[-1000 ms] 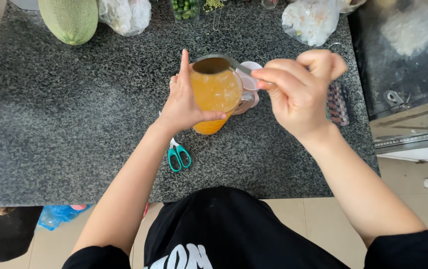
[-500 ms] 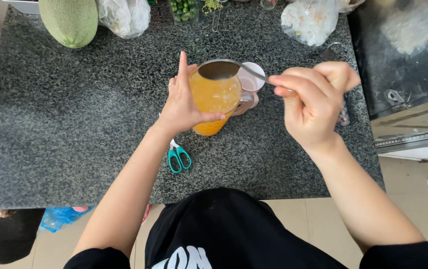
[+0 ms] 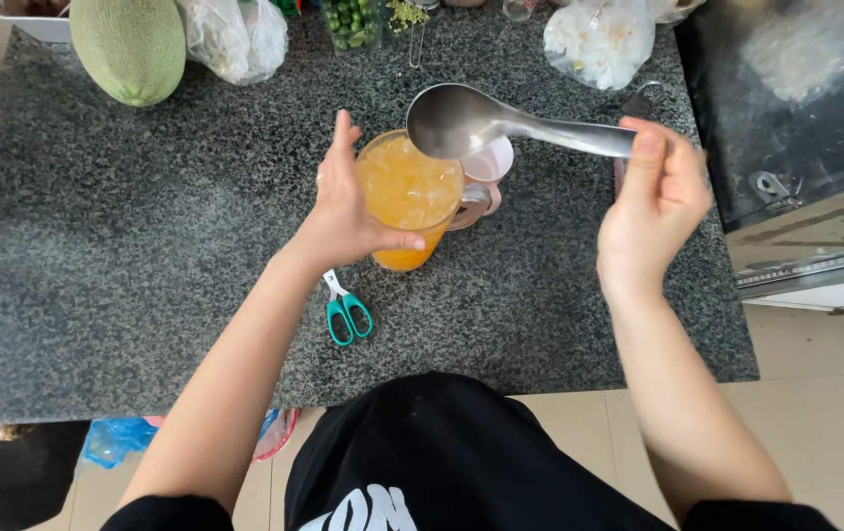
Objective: Adding ice to a pitcher of orange juice and stirring with a spoon.
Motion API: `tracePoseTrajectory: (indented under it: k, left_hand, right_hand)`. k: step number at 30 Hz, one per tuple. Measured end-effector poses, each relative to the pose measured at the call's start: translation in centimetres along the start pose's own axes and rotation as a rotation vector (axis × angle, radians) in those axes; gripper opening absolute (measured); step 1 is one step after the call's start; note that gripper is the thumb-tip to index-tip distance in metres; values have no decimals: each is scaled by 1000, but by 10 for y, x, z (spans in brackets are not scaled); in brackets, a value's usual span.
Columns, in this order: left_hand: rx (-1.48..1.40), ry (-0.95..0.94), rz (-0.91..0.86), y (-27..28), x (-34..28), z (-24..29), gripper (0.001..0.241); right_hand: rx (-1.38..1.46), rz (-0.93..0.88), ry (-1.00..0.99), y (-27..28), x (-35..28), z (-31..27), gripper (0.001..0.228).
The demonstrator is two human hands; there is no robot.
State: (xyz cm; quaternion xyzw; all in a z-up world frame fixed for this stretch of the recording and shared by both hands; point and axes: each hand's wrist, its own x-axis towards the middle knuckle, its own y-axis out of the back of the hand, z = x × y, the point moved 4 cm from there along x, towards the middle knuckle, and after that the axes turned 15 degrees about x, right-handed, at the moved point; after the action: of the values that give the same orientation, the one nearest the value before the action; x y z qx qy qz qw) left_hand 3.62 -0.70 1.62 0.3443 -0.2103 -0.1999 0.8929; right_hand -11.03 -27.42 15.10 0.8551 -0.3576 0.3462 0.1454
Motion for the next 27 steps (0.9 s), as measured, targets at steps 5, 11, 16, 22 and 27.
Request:
tracePoseTrajectory:
  k: [5, 11, 16, 22, 27]
  left_hand:
    - [-202, 119, 125, -22, -33, -25, 173]
    - [105, 80, 338, -4, -60, 57, 124]
    - [309, 3, 402, -15, -56, 76, 109]
    - [-24, 166, 593, -30, -60, 48, 124]
    - [-1346, 988, -32, -58, -67, 59, 137]
  right_hand:
    - [238, 304, -558, 5, -19, 12, 26]
    - [246, 424, -567, 24, -30, 42, 28]
    - [291, 446, -673, 27, -31, 58, 32]
    - [516, 428, -1124, 28, -54, 84, 37]
    - [617, 265, -1361, 21, -89, 109, 31]
